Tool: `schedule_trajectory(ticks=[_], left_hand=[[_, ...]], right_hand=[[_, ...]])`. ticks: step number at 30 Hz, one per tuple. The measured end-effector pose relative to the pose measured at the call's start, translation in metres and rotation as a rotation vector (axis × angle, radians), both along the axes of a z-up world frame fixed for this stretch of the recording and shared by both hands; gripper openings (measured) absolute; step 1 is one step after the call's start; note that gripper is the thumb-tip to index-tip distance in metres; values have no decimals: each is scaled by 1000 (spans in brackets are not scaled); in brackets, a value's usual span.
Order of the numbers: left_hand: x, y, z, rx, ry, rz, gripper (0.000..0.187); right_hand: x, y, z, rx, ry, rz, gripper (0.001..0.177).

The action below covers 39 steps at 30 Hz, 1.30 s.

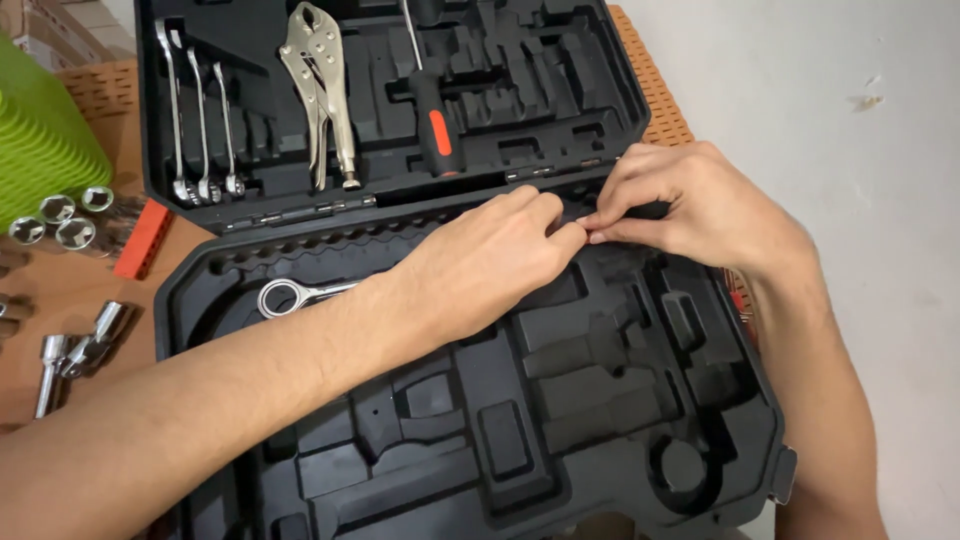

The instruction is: The person wipes a small orange-handled tool with a red-and-white checkered cloth, then places it into a black plastic toolbox. They repeat this process with a second similar tool, wiping it and placing it into the toolbox. The person also briefly handles a set of Allen keys and a wrench on the table.

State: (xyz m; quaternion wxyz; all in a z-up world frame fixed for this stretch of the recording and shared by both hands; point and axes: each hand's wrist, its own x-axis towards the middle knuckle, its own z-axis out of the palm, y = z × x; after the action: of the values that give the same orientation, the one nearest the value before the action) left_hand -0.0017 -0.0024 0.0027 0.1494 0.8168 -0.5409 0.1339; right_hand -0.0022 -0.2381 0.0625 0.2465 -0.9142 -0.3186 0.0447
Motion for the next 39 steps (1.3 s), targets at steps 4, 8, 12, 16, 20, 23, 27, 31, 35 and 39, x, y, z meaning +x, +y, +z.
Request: schedule_trajectory(ticks=[4,8,12,16,20,23,27,31,35,39], left_hand=[[-3,1,-1,-75,59,0,46],[-7,-2,-5,-95,-64,113,35],[-9,2,5,-51,73,97,72],[-5,2,-3,-44,79,68,47],[-5,1,-1,-44,80,52,43],[-4,2,-2,-27,53,36,42],[-3,1,-4,-62,-80,23,27],[0,4,-1,-42,-25,0,35],[-4,22,29,37,-49,80,17],[-25,90,86,152,-382,401,42]], right_hand=[[0,1,2,21,20,17,7],[1,1,3,-36,43,2,11],[2,-3,0,-65,50,17,11],[1,-3,2,-63,53,10,12],[-3,-9,12,61,-141,-73,21],[-4,-18,9,200,-225,-321,20],[-3,-24,4,271,-351,-401,22],[0,-29,0,309,-404,-415,28],[10,-49,-13,342,-501,-417,20],[30,-96,-42,235,-602,-399,53]])
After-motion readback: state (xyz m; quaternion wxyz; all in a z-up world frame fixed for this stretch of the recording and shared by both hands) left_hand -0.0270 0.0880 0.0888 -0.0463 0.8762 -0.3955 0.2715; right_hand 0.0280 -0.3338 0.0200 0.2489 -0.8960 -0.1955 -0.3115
